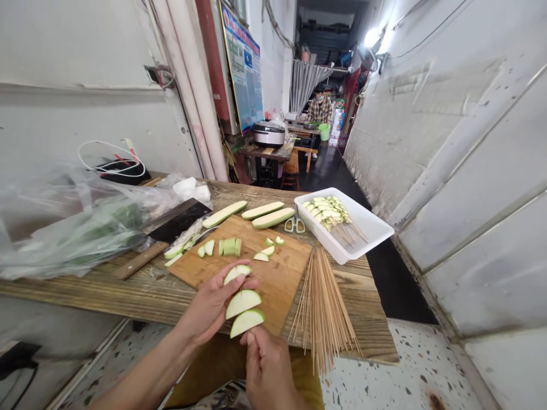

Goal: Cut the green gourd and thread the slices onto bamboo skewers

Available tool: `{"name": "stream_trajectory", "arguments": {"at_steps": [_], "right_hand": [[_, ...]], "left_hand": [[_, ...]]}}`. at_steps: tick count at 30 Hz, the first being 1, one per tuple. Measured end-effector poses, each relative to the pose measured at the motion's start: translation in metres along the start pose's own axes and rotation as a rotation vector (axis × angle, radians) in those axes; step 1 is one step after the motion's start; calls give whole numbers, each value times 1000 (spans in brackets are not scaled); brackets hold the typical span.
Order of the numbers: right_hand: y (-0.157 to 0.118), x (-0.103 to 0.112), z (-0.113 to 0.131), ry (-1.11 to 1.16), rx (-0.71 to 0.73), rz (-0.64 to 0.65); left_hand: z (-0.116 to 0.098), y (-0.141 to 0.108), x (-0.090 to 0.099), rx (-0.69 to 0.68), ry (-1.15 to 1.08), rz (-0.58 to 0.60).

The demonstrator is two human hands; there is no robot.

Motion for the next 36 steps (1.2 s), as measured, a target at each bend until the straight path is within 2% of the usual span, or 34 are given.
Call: {"name": "stream_trajectory", "arguments": {"at_steps": [5,17,23,30,36], "right_hand": [[-3,-2,-3,20,13,-8],[-10,2,1,-15,90,-65],[-14,3,-3,-34,76,-82],[-18,3,-3,-50,54,-67],[-20,4,-3,-54,49,-74]], "left_hand": [[0,1,0,-41,-59,-42],[4,-2,-5,-19,-141,-23],[6,-3,-7,1,-169,-5],[1,3,1,-49,-139,-26],[0,4,2,-50,-165,8]]}}
Point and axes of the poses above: each hand's wrist, its own y-axis towards the middle knuckle, its own x-axis out of the back of the hand, z = x × y, the point moved 10 cm from there along y, towards the middle knuckle, and after that the axes turned 13 degrees about -x, right-handed, at the moved point
